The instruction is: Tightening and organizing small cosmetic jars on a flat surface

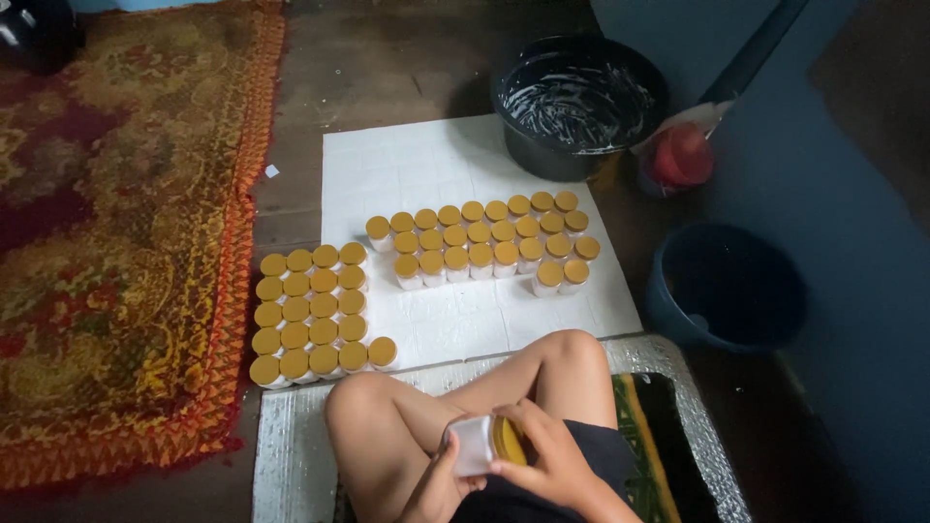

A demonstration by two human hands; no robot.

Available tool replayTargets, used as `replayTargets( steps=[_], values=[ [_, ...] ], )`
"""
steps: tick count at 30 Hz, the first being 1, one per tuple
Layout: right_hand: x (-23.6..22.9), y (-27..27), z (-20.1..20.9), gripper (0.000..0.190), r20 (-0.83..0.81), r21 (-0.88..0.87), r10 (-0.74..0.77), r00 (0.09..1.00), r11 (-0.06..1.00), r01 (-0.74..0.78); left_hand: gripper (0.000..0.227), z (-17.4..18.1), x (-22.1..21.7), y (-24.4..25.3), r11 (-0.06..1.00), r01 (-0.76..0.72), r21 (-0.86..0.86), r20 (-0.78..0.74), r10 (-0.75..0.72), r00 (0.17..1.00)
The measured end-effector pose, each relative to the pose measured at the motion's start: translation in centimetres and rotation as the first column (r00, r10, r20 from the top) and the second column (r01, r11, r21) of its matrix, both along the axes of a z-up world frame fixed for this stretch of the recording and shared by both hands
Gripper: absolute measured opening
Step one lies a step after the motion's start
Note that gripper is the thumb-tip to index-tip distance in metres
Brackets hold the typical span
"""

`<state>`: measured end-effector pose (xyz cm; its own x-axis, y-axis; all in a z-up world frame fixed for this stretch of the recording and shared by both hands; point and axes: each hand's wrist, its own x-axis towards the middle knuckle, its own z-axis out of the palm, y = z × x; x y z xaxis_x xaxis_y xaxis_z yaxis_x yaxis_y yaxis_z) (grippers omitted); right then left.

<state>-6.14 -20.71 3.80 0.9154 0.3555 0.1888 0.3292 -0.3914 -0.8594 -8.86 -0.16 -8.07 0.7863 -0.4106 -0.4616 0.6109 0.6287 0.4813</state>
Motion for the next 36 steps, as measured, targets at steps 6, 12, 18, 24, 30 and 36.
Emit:
replayTargets(
  steps=[6, 12, 18, 24, 30, 36],
  values=[
    [-3.2, 0.0, -1.7, 0.075, 0.056, -0.102, 0.090, 0.994, 0.991, -0.084, 0.066, -1.0, -2.1, 0.0, 0.967, 0.080, 0.243, -0.078, -0.063, 0.995],
    [-5.2, 0.0, -3.1, 0.056, 0.105, -0.090, 0.080, 0.991, 0.993, -0.070, 0.043, 2.6, -3.8, -0.6, 0.883, 0.038, 0.468, 0.085, -0.088, 0.993],
    [-6.8, -0.5, -5.6, 0.048, -0.042, 0.092, -0.163, 0.986, 0.982, 0.166, 0.049, 4.3, -5.1, -3.0, 0.634, -0.261, 0.728, 0.427, -0.121, 0.896],
    [-7.3, -1.0, -7.0, 0.036, -0.485, 0.224, -0.202, 0.851, 0.912, 0.344, 0.068, 6.6, -6.7, -4.1, 0.320, -0.709, 0.628, 0.773, -0.361, 0.522],
    [-8.5, -2.3, -7.0, 0.033, -0.614, 0.396, -0.061, 0.787, 0.838, 0.374, 0.084, 6.5, -8.6, -4.6, 0.690, -0.430, 0.582, 0.683, -0.128, 0.719],
    [-10.1, -2.7, -3.8, 0.041, -0.051, 0.198, -0.071, 0.996, 0.977, 0.080, 0.063, 5.0, -8.6, -2.9, 0.986, 0.044, 0.160, 0.264, -0.086, 0.961]
  ],
)
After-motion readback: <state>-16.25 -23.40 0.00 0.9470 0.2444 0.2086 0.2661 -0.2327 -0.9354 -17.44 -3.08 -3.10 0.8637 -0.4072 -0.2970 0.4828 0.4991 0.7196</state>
